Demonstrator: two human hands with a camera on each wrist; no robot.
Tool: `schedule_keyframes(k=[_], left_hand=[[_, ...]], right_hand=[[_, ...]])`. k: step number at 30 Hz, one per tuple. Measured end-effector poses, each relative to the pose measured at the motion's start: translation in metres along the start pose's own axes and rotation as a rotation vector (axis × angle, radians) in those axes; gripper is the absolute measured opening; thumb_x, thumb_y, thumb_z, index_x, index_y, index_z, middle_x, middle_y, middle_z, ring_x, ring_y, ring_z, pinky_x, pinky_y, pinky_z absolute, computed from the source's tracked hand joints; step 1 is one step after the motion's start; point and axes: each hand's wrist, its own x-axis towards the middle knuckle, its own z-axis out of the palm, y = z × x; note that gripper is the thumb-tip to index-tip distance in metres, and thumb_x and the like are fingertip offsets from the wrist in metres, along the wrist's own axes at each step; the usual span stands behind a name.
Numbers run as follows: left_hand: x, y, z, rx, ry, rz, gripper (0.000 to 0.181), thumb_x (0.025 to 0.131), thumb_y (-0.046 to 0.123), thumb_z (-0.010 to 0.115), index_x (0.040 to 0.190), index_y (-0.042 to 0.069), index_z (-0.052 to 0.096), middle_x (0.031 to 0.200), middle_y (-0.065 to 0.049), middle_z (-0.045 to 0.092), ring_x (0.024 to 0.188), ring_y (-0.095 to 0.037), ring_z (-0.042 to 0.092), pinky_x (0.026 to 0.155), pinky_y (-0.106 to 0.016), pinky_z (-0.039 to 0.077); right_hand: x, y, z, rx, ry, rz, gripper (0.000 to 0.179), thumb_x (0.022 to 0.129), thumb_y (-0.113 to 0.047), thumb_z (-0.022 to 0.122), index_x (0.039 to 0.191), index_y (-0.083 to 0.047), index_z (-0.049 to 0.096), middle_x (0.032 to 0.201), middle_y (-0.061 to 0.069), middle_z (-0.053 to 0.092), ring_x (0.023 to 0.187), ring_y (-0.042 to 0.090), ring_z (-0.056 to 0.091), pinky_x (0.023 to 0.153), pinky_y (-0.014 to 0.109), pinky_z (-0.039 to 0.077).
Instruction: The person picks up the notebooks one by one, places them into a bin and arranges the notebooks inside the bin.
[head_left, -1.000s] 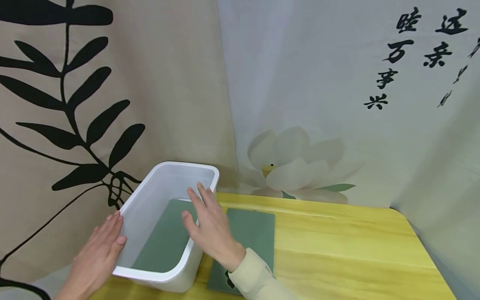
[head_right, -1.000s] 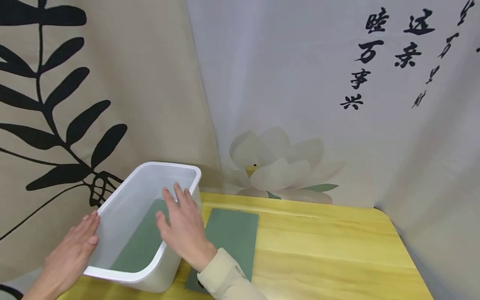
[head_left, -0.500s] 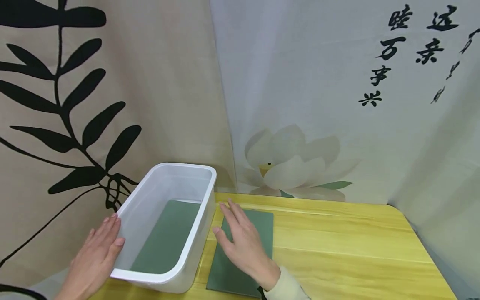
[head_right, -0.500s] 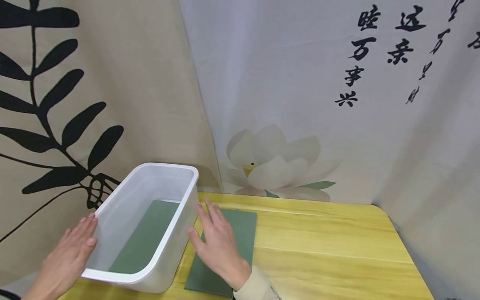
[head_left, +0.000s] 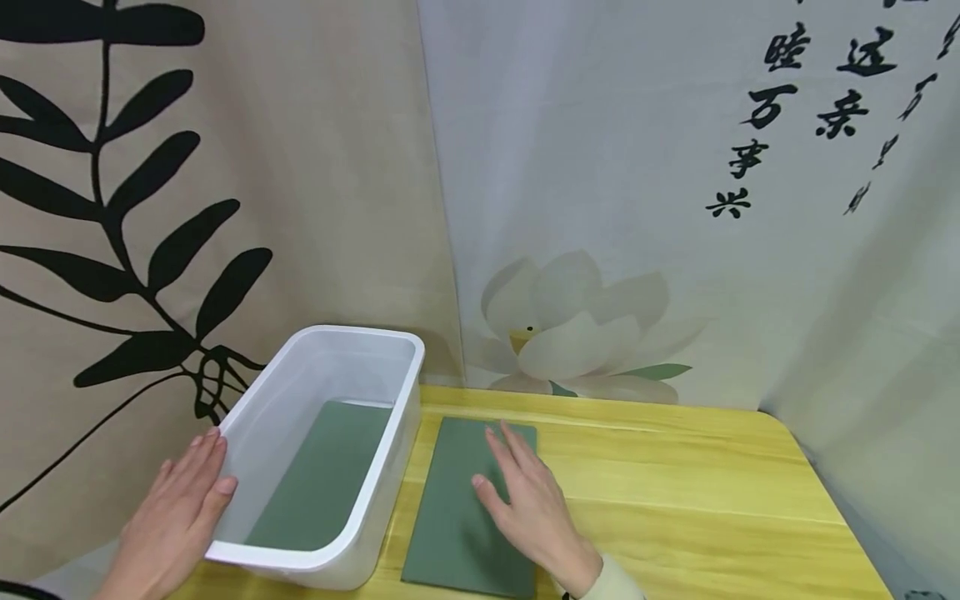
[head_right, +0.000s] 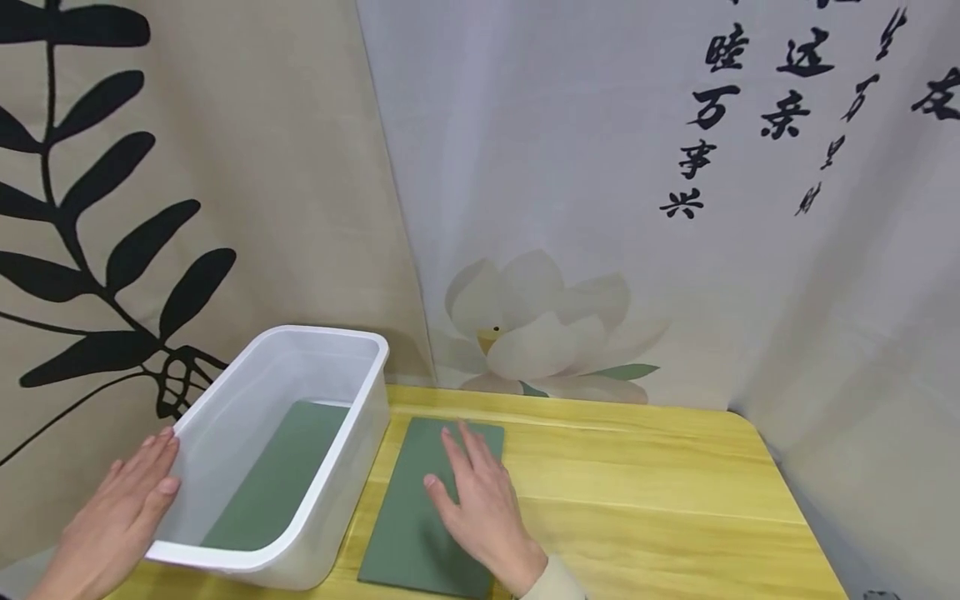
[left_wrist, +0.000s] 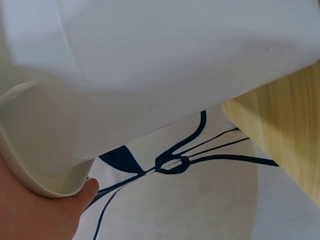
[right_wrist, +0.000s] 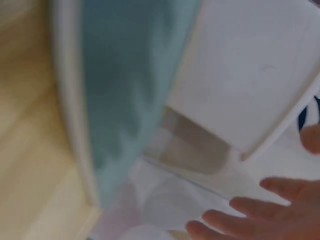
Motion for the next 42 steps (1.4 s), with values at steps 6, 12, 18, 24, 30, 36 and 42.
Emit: schedule_keyframes(k=[6,12,18,24,30,36,42], left_hand=[[-0.002,-0.001,-0.001,0.011,-0.045,-0.029,0.057,0.106,0.026,0.036,0.145,-0.013,0.026,0.157,-0.023,0.013,0.146,-0.025,-0.006,0.113,-0.032,-0.017],[-0.005,0.0,0.001,0.012,-0.051,-0.037,0.058,0.106,0.027,0.036,0.145,-0.014,0.026,0.157,-0.025,0.015,0.147,-0.029,-0.003,0.112,-0.032,-0.018],[-0.005,0.001,0.001,0.011,-0.05,-0.038,0.057,0.105,0.027,0.037,0.144,-0.014,0.027,0.156,-0.026,0.017,0.146,-0.032,0.0,0.113,-0.032,-0.017],[-0.004,0.002,-0.001,0.02,-0.053,-0.042,0.058,0.105,0.028,0.037,0.144,-0.015,0.028,0.155,-0.026,0.017,0.146,-0.033,0.0,0.112,-0.032,-0.017],[0.0,0.006,0.003,0.013,-0.047,-0.025,0.057,0.105,0.027,0.038,0.143,-0.015,0.029,0.155,-0.027,0.019,0.146,-0.035,0.002,0.113,-0.034,-0.016],[0.002,0.008,0.004,-0.002,-0.049,-0.033,0.058,0.105,0.028,0.039,0.142,-0.015,0.031,0.156,-0.025,0.018,0.146,-0.034,0.003,0.114,-0.035,-0.016],[0.0,0.003,-0.001,0.003,-0.069,-0.044,0.06,0.105,0.029,0.038,0.142,-0.017,0.028,0.155,-0.028,0.017,0.146,-0.036,0.001,0.112,-0.034,-0.018]], right_hand=[[-0.01,0.028,0.008,-0.053,-0.175,0.079,0.077,0.093,-0.067,0.042,0.15,-0.014,0.038,0.155,0.018,0.026,0.137,0.047,0.028,0.099,0.065,0.035],[-0.015,0.045,0.016,-0.107,-0.364,0.083,0.083,0.088,-0.07,0.048,0.148,-0.013,0.04,0.155,0.019,0.026,0.135,0.054,0.024,0.091,0.076,0.033],[-0.018,0.056,0.019,-0.132,-0.525,0.084,0.088,0.082,-0.073,0.055,0.149,-0.017,0.04,0.157,0.014,0.025,0.139,0.05,0.02,0.094,0.075,0.03],[-0.021,0.062,0.021,-0.204,-0.546,0.054,0.098,0.072,-0.077,0.061,0.151,-0.023,0.037,0.158,0.01,0.023,0.141,0.046,0.017,0.096,0.073,0.03],[-0.023,0.067,0.019,-0.21,-0.534,0.056,0.1,0.07,-0.077,0.061,0.15,-0.022,0.038,0.158,0.011,0.024,0.141,0.047,0.017,0.095,0.073,0.031],[-0.019,0.072,0.011,-0.199,-0.546,0.046,0.101,0.068,-0.074,0.065,0.15,-0.021,0.04,0.158,0.012,0.024,0.141,0.047,0.018,0.094,0.074,0.031],[-0.008,0.07,0.008,-0.144,-0.544,0.064,0.098,0.07,-0.066,0.07,0.148,-0.015,0.042,0.157,0.016,0.024,0.14,0.049,0.017,0.096,0.072,0.031]])
